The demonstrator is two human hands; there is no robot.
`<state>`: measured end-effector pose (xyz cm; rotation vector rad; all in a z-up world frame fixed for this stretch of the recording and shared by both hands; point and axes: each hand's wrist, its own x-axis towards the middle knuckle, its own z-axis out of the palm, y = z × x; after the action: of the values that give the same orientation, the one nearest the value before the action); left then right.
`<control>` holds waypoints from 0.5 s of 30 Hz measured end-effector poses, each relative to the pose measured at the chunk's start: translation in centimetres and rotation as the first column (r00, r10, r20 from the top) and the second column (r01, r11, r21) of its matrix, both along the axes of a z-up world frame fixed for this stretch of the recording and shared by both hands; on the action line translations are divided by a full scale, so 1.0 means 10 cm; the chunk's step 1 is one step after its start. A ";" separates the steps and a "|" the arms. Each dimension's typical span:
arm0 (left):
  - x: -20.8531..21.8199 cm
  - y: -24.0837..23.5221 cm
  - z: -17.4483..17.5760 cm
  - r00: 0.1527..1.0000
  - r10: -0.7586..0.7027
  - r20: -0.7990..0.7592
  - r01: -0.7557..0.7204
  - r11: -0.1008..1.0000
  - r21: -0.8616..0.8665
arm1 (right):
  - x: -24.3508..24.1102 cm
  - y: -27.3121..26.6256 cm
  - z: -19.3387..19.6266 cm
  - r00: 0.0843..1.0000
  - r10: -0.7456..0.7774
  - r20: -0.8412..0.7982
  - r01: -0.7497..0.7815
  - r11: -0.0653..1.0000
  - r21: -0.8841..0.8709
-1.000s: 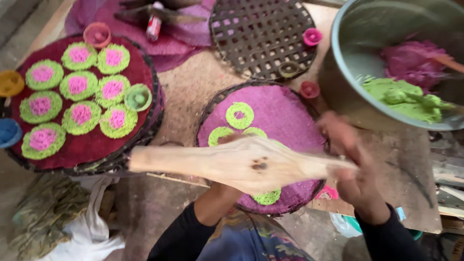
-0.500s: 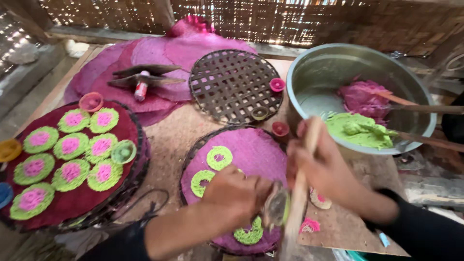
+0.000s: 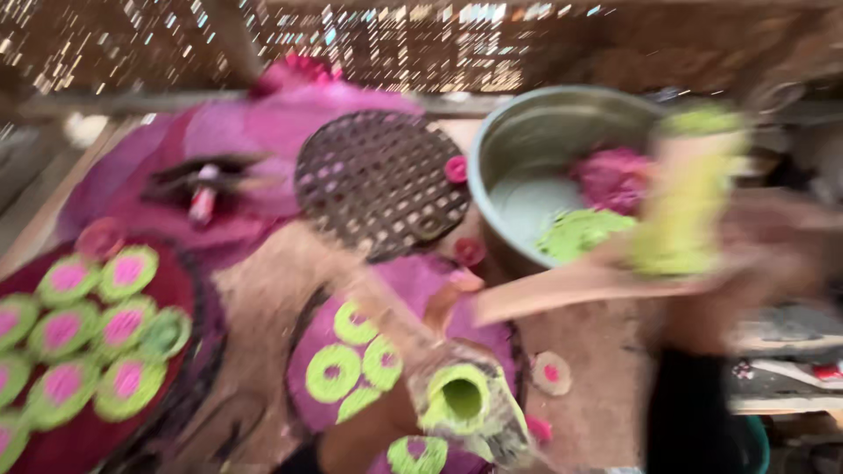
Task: The person uses a wooden press to extrude green dough into circular shapes on a pink cloth. They repeatedly scoop dough from a metal bowl, load it into the press, and squeeze out rings, arranging them on the cloth.
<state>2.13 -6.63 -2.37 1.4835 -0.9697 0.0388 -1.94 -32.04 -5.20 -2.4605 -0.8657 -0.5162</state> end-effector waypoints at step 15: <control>0.43 0.30 -0.07 0.963 0.270 0.007 -0.270 0.959 0.084 | 1.70 -2.33 0.07 0.675 -0.672 0.304 0.555 0.192 -0.809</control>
<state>6.45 -3.66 -3.09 1.6857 -0.7665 0.1944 15.04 -55.35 -4.46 -3.7833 0.1425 -0.1236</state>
